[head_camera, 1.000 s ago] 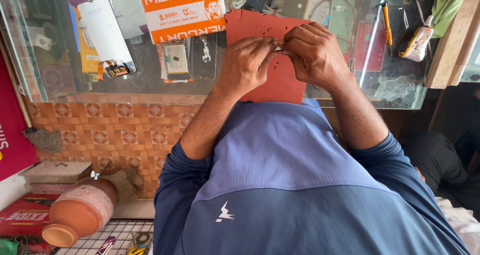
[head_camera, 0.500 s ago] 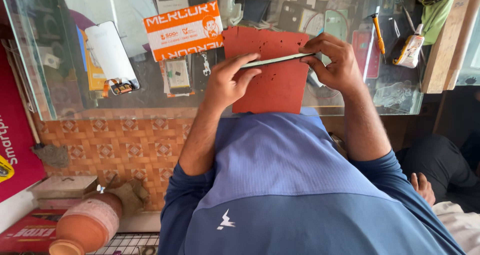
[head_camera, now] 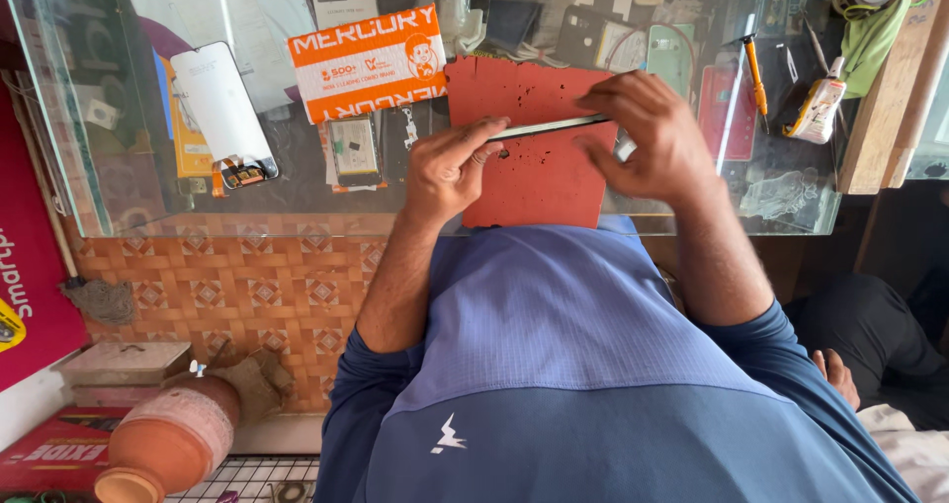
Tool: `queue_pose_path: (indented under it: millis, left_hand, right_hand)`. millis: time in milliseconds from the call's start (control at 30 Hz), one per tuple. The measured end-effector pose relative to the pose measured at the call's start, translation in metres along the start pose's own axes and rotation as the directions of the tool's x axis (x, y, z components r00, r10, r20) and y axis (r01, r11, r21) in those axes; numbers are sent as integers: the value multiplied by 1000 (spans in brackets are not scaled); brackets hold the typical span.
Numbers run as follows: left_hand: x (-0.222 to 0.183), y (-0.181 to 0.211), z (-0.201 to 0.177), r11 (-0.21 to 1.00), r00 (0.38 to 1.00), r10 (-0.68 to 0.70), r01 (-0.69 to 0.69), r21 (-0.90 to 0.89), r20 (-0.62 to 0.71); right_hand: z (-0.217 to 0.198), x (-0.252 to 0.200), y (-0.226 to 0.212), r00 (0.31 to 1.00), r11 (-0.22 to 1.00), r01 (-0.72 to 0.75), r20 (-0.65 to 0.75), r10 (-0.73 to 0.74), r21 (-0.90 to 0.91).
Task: The person disassembles a smartphone, removes the back cover, and uses a screwdriver to manipulate internal components. They then apply adhesive to the frame, wipe the back cover with a cloth, and reassemble the device by snapping the back cover into place.
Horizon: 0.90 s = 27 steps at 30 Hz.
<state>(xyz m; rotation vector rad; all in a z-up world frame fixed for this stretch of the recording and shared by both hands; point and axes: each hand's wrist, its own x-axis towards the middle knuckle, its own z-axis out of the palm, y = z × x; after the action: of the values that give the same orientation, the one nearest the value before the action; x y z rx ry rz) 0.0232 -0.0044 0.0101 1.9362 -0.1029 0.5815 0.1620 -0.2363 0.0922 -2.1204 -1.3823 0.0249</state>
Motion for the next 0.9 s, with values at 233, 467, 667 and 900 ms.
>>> queue_pose_path:
  millis: [233,467,667,900]
  left_hand:
    - [13,29,2,983,994,97,-102,151,42]
    - [14,37,7,984,997,77,-81,161,31]
    - [21,35,0,997,999,32,-31,-69,22]
    - [21,46,-8,999,997,30,-29,-26,66]
  right_hand:
    - [23,20,-31,995,992,84,-60,-78,92]
    - [33,10,-21,988,979,127,-104,-111,159]
    - [32,9,-15,979,954,38,-201,24,296]
    - [4,13,-38,980,926,65,-196,10,373]
